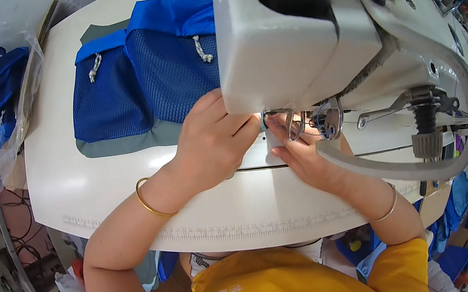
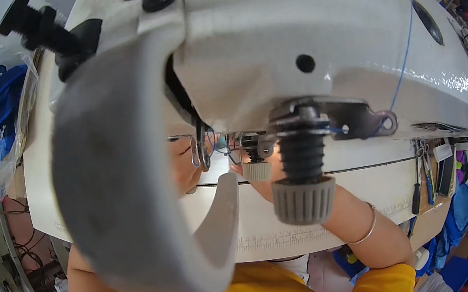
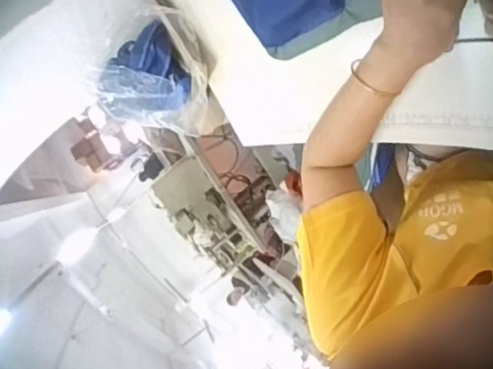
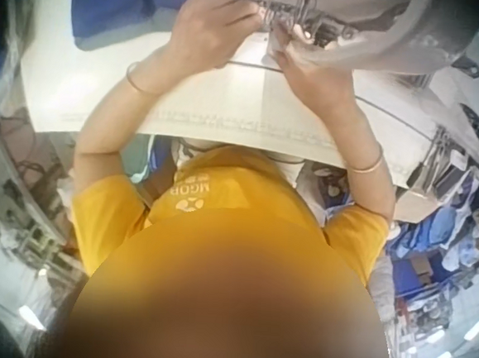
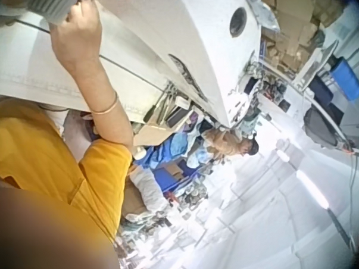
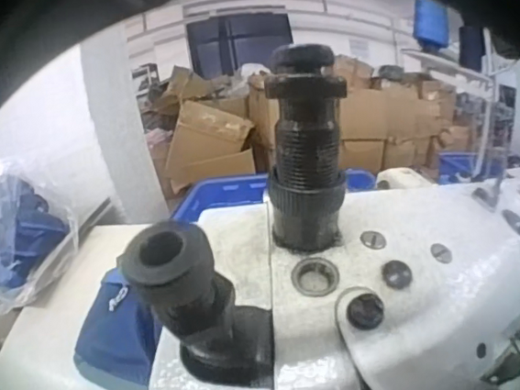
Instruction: Sewing blue mesh pockets onto a green fabric base using an industrial sewing machine.
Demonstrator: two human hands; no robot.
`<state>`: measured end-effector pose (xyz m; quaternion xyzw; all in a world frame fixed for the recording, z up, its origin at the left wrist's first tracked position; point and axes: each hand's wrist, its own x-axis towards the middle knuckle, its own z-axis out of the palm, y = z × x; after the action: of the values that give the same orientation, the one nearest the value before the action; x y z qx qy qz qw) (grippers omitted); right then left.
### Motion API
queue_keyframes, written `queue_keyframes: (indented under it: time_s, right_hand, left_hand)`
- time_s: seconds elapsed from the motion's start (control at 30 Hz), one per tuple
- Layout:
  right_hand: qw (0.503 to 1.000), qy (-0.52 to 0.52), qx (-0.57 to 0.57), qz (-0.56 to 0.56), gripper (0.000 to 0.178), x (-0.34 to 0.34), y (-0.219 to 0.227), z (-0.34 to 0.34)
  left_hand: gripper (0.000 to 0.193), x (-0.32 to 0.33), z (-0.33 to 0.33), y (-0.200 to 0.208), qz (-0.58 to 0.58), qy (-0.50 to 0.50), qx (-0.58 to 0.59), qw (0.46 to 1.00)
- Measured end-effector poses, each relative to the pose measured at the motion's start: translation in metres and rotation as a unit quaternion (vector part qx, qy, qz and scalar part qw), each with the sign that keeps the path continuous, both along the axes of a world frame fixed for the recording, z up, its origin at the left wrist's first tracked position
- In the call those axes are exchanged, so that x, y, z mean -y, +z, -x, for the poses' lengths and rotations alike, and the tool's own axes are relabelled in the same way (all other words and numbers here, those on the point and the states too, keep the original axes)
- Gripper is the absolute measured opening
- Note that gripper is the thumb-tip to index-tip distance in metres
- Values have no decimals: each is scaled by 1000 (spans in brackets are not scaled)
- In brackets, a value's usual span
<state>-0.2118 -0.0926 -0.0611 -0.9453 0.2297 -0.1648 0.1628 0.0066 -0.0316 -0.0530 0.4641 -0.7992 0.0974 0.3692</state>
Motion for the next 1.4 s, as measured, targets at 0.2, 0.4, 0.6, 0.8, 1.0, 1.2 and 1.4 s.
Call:
queue_keyframes:
  time_s: [0.2, 0.4, 0.6, 0.8, 1.0, 1.2, 1.4]
  right_hand:
    - [997, -5, -54, 59, 42, -1, 7, -4]
    - [1000, 1, -14, 17, 41, 3, 0, 3]
    - [996, 18, -61, 59, 45, 2, 4, 6]
    - [999, 23, 21, 32, 48, 3, -5, 2]
    - [989, 69, 42, 127, 47, 1, 0, 2]
    - [997, 30, 15, 74, 45, 0, 1, 5]
    - [991, 58, 113, 43, 20, 2, 11, -3]
  left_hand:
    - [26, -1, -2, -4, -76, -3, -41, 996]
    - [25, 1, -2, 9, -34, -6, -12, 999]
    - [24, -1, 0, 2, -99, -1, -68, 993]
    - [24, 2, -4, 8, 18, -1, 12, 1000]
    - [21, 2, -2, 1, -1, 23, -2, 1000]
    - [15, -19, -9, 14, 38, 95, 17, 995]
    - [26, -65, -37, 18, -129, 218, 131, 958]
